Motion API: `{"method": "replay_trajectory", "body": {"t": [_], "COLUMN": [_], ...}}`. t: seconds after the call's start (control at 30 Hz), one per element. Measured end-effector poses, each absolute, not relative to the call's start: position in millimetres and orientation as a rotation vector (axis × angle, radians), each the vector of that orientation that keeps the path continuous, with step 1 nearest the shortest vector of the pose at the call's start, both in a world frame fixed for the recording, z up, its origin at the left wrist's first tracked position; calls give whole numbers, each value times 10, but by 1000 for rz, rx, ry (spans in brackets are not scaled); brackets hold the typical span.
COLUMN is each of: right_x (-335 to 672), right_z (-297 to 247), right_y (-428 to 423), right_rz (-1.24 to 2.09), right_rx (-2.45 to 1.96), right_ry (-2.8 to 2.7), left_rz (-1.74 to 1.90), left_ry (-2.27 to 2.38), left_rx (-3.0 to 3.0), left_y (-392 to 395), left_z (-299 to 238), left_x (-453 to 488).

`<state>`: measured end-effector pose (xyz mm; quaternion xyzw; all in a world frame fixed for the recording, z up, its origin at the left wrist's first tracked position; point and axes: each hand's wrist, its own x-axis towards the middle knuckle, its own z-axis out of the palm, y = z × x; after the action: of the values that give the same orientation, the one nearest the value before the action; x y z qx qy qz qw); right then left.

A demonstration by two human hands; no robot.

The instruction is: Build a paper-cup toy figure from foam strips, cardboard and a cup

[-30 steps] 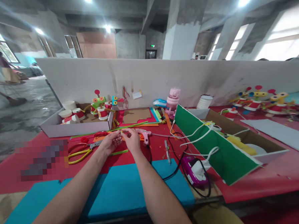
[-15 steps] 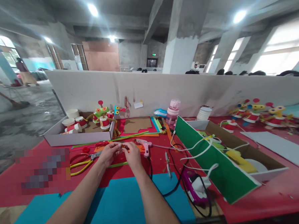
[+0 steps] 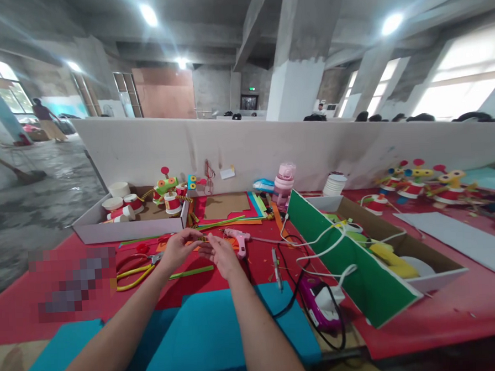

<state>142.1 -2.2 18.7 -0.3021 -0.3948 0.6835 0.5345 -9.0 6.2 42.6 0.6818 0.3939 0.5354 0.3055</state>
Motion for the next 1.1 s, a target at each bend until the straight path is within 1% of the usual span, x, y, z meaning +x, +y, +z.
{"method": "replay_trajectory", "body": {"t": [0.1, 0.2, 0.27, 0.37, 0.47, 0.73, 0.83, 0.97, 1.03, 1.1], "right_x": [1387, 1372, 1380, 1401, 1401, 1354, 1359, 1417, 1473, 1532], "right_z": [262, 282, 276, 265, 253, 64, 47, 110, 138, 146], "right_y": [-71, -81, -77, -89, -135, -157, -153, -220, -267, -302], "right_rz": [1636, 1567, 1464, 1280, 1175, 1028, 1057, 1036, 970, 883], "right_rx": [-682, -729, -778, -797, -779, -819, -802, -864, -947, -1028], "right_ry": [-957, -943, -954, -1050, -1196, -1433, -1447, -1381, -1354, -1348], "left_rz": [1374, 1315, 1310, 1299, 1250, 1182, 1187, 1176, 1143, 1070], "left_ry": [995, 941, 958, 976, 926, 873, 871, 1034, 1255, 1492], "left_rx": [1954, 1955, 1833, 1497, 1204, 1044, 1024, 1294, 1635, 2115], "left_y": [-15, -86, -114, -131, -148, -210, -224, -138, -11, 175], "left_z": [572, 653, 638, 544, 458, 309, 227, 291, 443, 644], "left_x": [-125, -167, -199, -229, -216, -131, -156, -275, -340, -365]}}
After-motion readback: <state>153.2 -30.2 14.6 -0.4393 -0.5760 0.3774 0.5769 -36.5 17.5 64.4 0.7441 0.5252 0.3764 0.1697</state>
